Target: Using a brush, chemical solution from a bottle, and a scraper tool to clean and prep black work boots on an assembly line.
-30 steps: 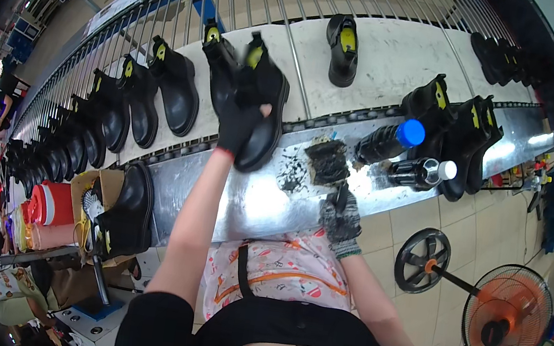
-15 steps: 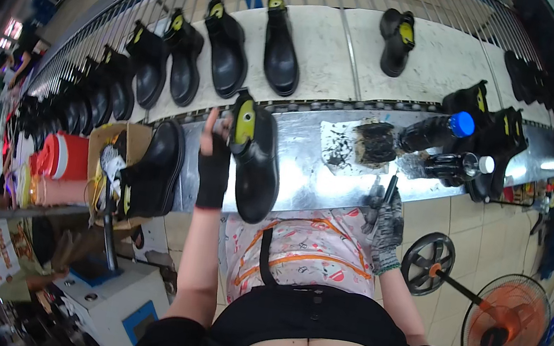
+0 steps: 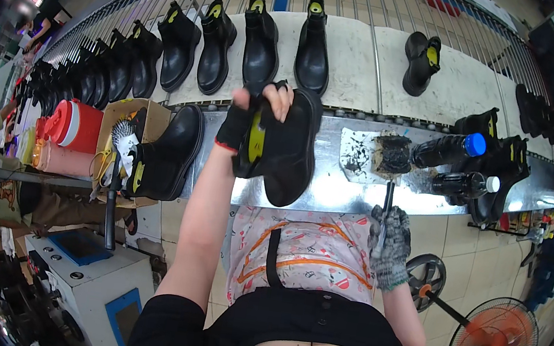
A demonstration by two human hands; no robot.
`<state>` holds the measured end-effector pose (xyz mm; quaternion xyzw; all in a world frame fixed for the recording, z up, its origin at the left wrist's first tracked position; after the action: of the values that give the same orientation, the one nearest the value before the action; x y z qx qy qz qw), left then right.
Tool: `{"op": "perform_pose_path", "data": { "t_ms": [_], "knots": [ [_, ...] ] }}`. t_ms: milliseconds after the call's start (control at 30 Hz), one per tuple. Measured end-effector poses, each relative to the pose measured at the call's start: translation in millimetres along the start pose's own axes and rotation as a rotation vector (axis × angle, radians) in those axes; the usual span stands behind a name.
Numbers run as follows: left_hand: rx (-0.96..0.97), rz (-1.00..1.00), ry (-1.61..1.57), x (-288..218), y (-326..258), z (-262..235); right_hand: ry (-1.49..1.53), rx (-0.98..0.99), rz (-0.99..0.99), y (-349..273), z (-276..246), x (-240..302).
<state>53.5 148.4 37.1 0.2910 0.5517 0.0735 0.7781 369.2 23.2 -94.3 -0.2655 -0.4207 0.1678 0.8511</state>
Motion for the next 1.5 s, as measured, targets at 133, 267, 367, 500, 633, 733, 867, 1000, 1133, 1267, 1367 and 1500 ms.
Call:
{"op": "perform_pose_path", "data": {
  "t_ms": [133, 267, 367, 500, 633, 733, 867, 1000, 1133, 1267, 1367, 1500],
  "knots": [
    [0.165, 0.07, -0.022, -33, -9, 34, 0.141, 0.276, 0.061, -27, 61, 37],
    [0.208, 0.072, -0.054, -41, -6, 56, -0.413, 0.6, 0.025, -44, 117, 75],
    [0.172, -0.017, -0.034, -39, -4, 65, -1.372, 0.699, -0.638, -61, 152, 106],
    [0.204, 0.029, -0.013, -43, -2, 67, -1.626, 0.821, -0.958, -89, 193, 111],
    [0.199, 0.038, -0.028, -41, -2, 67, -1.712, 0.821, -0.803, -86, 196, 105],
    [0.191, 0.028, -0.034, -42, -2, 67, -1.699, 0.856, -0.837, -89, 200, 105],
    [0.194, 0.017, -0.024, -43, -1, 68, -1.69, 0.851, -0.86, -87, 200, 104],
    [0.243, 0.024, -0.034, -41, 0, 69, -1.76, 0.816, -0.836, -82, 197, 104],
    [0.225, 0.038, -0.037, -42, 0, 70, -1.655, 0.93, -0.855, -83, 208, 110],
    [0.212, 0.02, -0.059, -39, -1, 65, -1.558, 0.961, -0.724, -79, 214, 114],
    [0.155, 0.022, -0.11, -37, -3, 53, -1.527, 0.962, -0.758, -74, 213, 109],
    [0.096, 0.083, -0.162, -38, -6, 26, -1.464, 0.979, -0.819, -64, 215, 89]
  ]
}}
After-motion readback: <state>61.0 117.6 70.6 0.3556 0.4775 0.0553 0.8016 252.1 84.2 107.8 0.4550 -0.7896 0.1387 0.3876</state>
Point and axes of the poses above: each hand's wrist, its own y-axis towards the middle knuckle, its own z-axis out of the palm, x = y × z, the point moved 9 cm from there along y, towards the middle knuckle, and after that the axes turned 6 degrees about y, right-handed, at the moved point
